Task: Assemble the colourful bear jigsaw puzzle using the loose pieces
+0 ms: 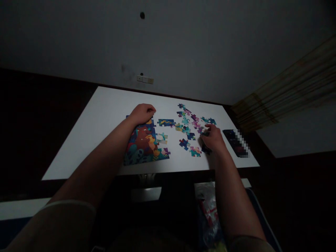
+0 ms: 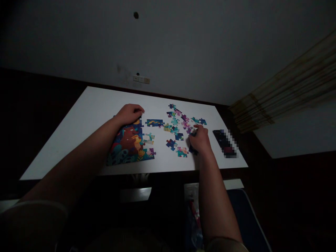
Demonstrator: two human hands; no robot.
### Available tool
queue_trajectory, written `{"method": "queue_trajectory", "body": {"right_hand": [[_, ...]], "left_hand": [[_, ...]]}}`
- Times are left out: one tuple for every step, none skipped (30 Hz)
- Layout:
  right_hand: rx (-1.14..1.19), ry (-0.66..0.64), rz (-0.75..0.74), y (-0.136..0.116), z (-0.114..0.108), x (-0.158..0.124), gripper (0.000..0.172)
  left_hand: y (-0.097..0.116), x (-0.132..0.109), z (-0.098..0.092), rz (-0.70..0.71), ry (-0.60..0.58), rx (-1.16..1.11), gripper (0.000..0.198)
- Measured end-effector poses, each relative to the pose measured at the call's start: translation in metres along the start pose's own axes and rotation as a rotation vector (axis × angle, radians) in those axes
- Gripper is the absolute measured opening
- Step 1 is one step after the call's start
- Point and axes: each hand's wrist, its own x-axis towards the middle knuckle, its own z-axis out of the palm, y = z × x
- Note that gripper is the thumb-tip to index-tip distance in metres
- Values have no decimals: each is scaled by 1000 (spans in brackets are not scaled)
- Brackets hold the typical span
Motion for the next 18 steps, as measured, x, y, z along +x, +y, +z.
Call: {"method": "queue_trajectory", "body": {"right_hand": [[37, -13, 13, -3, -1, -3, 59], [86, -14, 24, -6, -2, -6, 61], [145, 6, 32, -10, -2, -11, 61], [212, 44, 31, -14, -1, -16, 61], [293, 80, 13, -19, 1, -22, 58], [383, 106, -17, -24, 4, -29, 54], [474, 104, -59, -30, 8, -36, 48], [555, 78, -110, -38, 13, -43, 42], [626, 36, -158, -46, 19, -50, 40], [682, -19, -200, -54, 27, -57, 38], [721, -88, -239, -63, 34, -64, 38], [738, -155, -273, -72, 42, -70, 37], [737, -195, -299, -80, 50, -76, 38], [725, -244, -318, -87, 57, -80, 38], [713, -287, -328, -93, 64, -83, 37], [704, -321, -336, -98, 70, -85, 36], [694, -339, -343, -101, 74, -86, 34], [678, -326, -355, -102, 77, -86, 31]], "left_hand": [[0, 0, 0, -1, -1, 0, 31], [1, 0, 0, -2, -2, 2, 32], [1, 0, 0, -3, -3, 4, 33], [2, -1, 1, -6, -4, 5, 34], [2, -1, 1, -9, -7, 4, 34], [2, -1, 1, -11, -9, 1, 35], [2, -1, 1, -12, -11, -4, 35], [2, -1, 1, -11, -11, -10, 35], [1, -1, 1, -8, -11, -14, 35], [0, -1, 1, -3, -8, -16, 35], [-1, 0, 2, 3, -4, -17, 34], [-2, 0, 2, 9, 0, -18, 34], [-3, 0, 2, 14, 2, -19, 33], [-4, 1, 3, 18, 5, -21, 32], [-4, 1, 3, 20, 8, -23, 32], [-5, 1, 3, 22, 12, -23, 31], [-5, 2, 4, 24, 16, -21, 31], [-5, 2, 4, 26, 18, -18, 31]]}}
